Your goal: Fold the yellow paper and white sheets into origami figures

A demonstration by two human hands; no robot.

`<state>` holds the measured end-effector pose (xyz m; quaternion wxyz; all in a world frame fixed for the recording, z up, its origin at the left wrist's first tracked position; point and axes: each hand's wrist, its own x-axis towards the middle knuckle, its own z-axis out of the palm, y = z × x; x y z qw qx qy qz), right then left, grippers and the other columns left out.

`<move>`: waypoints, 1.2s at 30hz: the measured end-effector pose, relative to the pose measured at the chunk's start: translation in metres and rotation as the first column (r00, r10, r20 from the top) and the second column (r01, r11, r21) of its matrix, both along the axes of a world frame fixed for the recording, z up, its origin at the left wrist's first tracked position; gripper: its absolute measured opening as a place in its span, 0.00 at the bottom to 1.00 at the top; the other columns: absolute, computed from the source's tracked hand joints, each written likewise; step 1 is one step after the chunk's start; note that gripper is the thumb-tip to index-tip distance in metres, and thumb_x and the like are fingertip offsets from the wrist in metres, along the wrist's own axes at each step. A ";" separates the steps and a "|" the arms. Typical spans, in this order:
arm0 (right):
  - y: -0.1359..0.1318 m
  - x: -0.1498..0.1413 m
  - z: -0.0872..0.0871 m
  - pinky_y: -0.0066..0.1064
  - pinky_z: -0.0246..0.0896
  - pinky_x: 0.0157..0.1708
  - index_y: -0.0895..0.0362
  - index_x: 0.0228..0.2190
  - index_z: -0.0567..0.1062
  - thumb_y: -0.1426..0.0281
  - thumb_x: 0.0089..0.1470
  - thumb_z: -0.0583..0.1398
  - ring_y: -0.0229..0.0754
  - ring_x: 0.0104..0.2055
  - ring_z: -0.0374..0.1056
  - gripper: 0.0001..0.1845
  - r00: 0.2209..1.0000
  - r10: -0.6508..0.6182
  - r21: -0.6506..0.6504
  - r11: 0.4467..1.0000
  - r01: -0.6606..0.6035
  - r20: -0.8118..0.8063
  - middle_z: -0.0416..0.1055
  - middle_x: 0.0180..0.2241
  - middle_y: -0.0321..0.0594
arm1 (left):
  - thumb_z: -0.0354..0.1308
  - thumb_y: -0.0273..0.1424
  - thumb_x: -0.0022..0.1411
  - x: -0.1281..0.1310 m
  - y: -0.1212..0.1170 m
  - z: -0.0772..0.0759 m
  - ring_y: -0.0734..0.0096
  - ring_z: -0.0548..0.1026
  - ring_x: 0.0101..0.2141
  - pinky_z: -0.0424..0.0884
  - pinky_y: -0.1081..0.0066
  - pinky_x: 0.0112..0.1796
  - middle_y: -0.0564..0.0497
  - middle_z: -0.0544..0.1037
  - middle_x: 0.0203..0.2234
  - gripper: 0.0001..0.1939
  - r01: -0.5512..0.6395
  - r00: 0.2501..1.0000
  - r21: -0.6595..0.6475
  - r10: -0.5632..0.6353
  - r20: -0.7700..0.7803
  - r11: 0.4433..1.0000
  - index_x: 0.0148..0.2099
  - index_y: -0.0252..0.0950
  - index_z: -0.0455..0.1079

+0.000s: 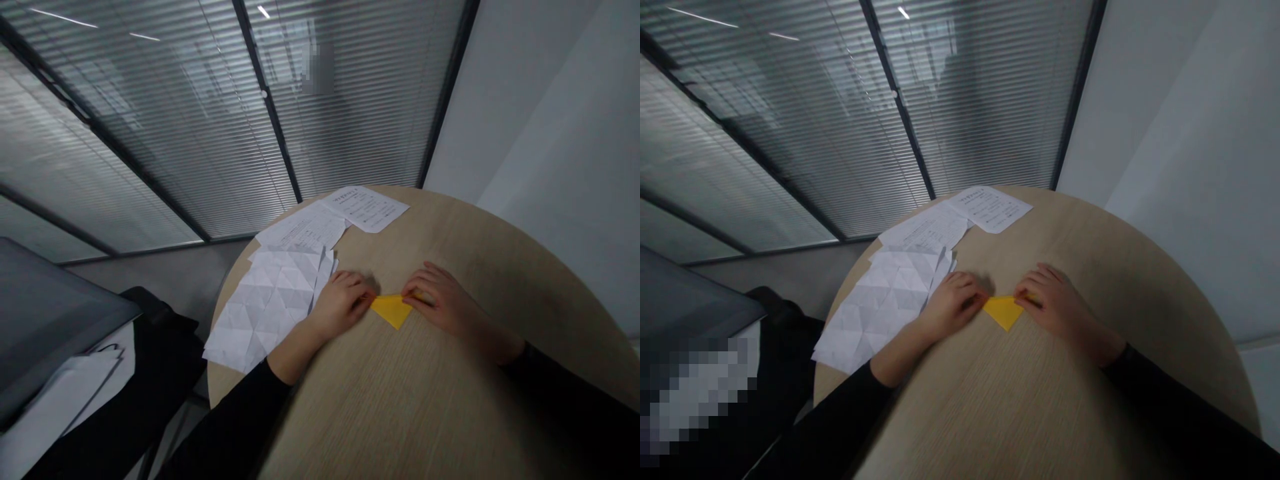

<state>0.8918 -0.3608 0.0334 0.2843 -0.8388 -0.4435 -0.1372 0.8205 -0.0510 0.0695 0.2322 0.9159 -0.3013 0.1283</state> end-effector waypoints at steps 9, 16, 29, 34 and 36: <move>-0.012 0.002 0.010 0.61 0.65 0.72 0.46 0.41 0.84 0.68 0.72 0.67 0.49 0.43 0.84 0.05 0.997 0.064 -0.016 0.998 -0.064 0.036 0.86 0.39 0.34 | 0.59 0.29 0.80 -0.003 0.011 0.011 0.55 0.82 0.50 0.71 0.53 0.61 0.46 0.86 0.48 0.09 0.078 0.996 0.151 -0.085 0.039 0.985 0.52 0.40 0.82; -0.011 -0.006 0.017 0.63 0.64 0.73 0.46 0.42 0.82 0.67 0.70 0.68 0.51 0.46 0.84 0.02 0.995 0.098 -0.039 0.995 -0.097 0.019 0.86 0.41 0.37 | 0.60 0.28 0.72 -0.005 0.006 0.016 0.54 0.82 0.49 0.72 0.53 0.58 0.46 0.87 0.47 0.09 0.103 0.995 0.142 -0.104 -0.005 0.984 0.50 0.40 0.79; -0.002 -0.009 0.020 0.60 0.65 0.75 0.47 0.44 0.78 0.72 0.75 0.64 0.47 0.44 0.83 0.06 0.987 0.135 -0.054 0.990 -0.130 0.083 0.87 0.41 0.34 | 0.67 0.47 0.81 -0.007 -0.004 0.006 0.52 0.83 0.55 0.70 0.53 0.59 0.44 0.86 0.56 0.17 0.133 0.989 0.042 -0.130 -0.065 0.990 0.57 0.40 0.81; 0.000 -0.009 0.020 0.58 0.69 0.74 0.47 0.43 0.76 0.74 0.75 0.62 0.46 0.42 0.83 0.08 0.988 0.128 -0.003 0.992 -0.128 0.082 0.84 0.38 0.33 | 0.64 0.42 0.82 -0.009 -0.008 0.008 0.53 0.83 0.55 0.70 0.53 0.61 0.45 0.86 0.53 0.10 0.150 0.982 0.014 -0.147 -0.122 0.989 0.52 0.41 0.78; 0.001 -0.010 0.019 0.58 0.71 0.73 0.47 0.44 0.74 0.75 0.75 0.61 0.46 0.42 0.84 0.09 0.988 0.133 0.032 0.990 -0.136 0.078 0.84 0.39 0.33 | 0.63 0.41 0.81 -0.010 -0.009 0.010 0.53 0.83 0.54 0.70 0.54 0.60 0.45 0.86 0.50 0.09 0.142 0.981 -0.003 -0.141 -0.136 0.990 0.52 0.41 0.76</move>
